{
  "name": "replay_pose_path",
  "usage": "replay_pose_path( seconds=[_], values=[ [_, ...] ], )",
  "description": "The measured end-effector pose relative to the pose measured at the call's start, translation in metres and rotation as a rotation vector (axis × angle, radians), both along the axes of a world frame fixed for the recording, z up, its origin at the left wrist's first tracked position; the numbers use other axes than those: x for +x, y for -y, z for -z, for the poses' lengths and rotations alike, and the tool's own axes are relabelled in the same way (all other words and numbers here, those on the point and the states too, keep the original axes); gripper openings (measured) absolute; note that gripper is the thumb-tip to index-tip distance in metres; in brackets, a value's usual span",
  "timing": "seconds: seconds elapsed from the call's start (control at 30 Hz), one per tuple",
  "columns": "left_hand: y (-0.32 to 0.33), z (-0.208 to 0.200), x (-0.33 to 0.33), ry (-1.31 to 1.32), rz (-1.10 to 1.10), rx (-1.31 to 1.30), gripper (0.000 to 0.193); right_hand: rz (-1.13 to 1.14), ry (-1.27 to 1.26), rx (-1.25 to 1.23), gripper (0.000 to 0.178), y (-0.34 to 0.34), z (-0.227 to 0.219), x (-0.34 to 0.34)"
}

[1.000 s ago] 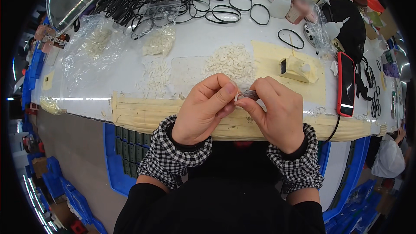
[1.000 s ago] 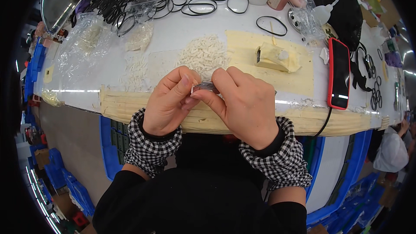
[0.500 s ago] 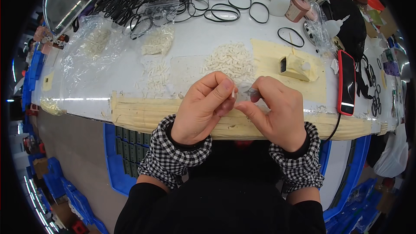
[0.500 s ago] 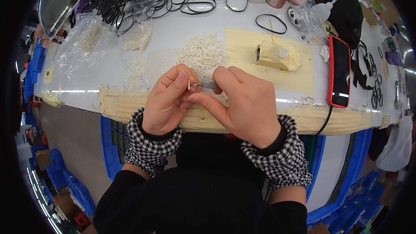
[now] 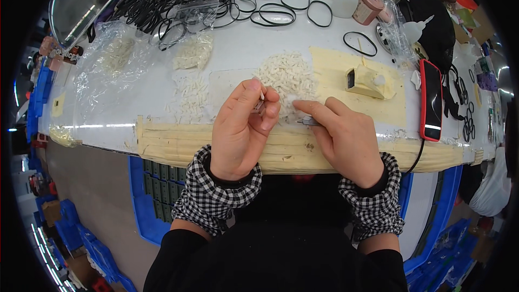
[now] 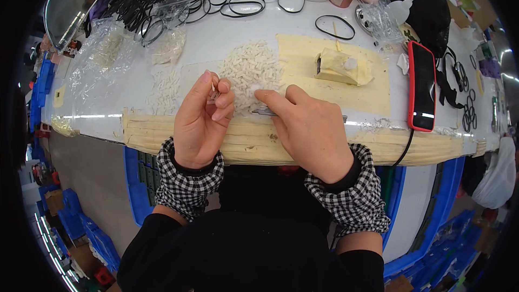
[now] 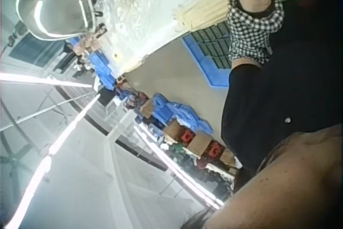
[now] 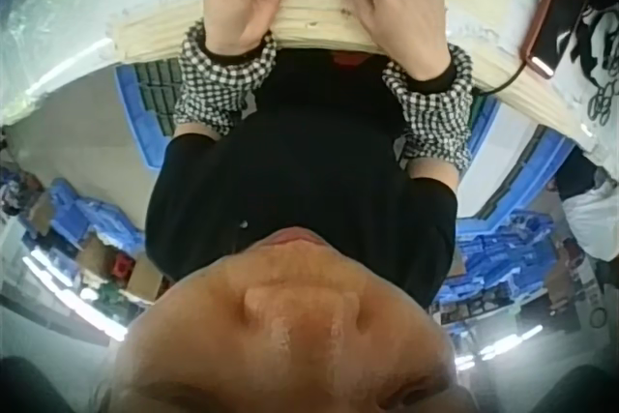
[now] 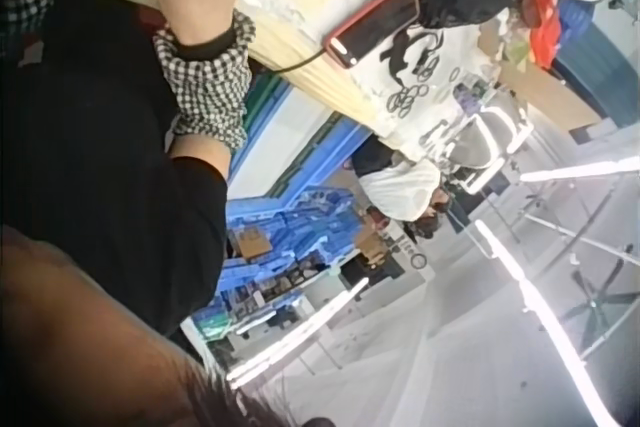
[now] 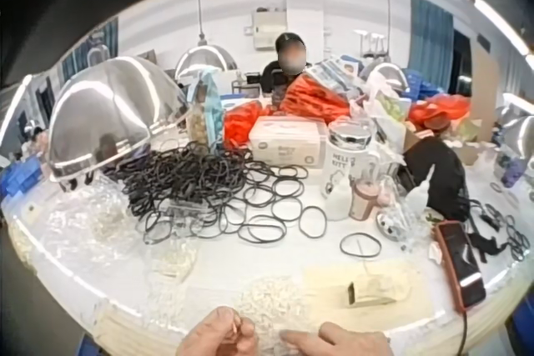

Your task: The person is using a small tool to manipulate and assemble small white plastic components on a workbench.

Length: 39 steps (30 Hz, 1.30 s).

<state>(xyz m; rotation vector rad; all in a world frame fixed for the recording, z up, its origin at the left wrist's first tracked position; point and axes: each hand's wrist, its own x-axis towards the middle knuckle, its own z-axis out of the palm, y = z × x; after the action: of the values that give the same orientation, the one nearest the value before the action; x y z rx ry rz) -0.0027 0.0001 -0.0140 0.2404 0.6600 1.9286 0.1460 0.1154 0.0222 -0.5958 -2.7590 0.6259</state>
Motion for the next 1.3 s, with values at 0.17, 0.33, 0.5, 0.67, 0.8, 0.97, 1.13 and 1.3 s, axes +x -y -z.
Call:
replay_pose_path(
  seconds=[0.17,0.33,0.5,0.67,0.8,0.97,1.13,1.3],
  values=[
    [0.0,-0.005,0.003,-0.011,0.046,-0.064,0.02,0.133,-0.218,-0.171,0.027,-0.014,0.01,0.017],
    [-0.001,-0.004,0.002,0.005,0.061,-0.043,0.022,0.129,-0.17,-0.171,0.016,-0.012,0.007,0.016],
    [-0.001,-0.003,0.002,0.021,0.057,-0.025,0.022,0.096,-0.217,-0.074,0.016,-0.004,0.01,0.005],
    [-0.001,-0.002,0.002,0.019,0.057,-0.021,0.021,0.047,-0.163,-0.004,0.022,-0.006,0.014,0.003],
    [-0.001,-0.006,0.003,-0.023,0.089,-0.032,0.021,0.069,-0.163,0.092,0.023,-0.006,0.016,-0.002],
    [-0.002,-0.017,0.007,-0.19,0.179,-0.177,0.021,0.077,-0.437,-0.128,0.017,-0.005,0.01,-0.008],
    [0.001,-0.019,0.005,-0.232,0.305,-0.158,0.018,0.005,-0.588,-0.302,0.01,0.004,-0.008,-0.011],
    [0.001,-0.016,0.006,-0.233,0.267,-0.131,0.015,0.023,-0.626,-0.331,0.011,0.013,-0.003,-0.013]
  ],
)
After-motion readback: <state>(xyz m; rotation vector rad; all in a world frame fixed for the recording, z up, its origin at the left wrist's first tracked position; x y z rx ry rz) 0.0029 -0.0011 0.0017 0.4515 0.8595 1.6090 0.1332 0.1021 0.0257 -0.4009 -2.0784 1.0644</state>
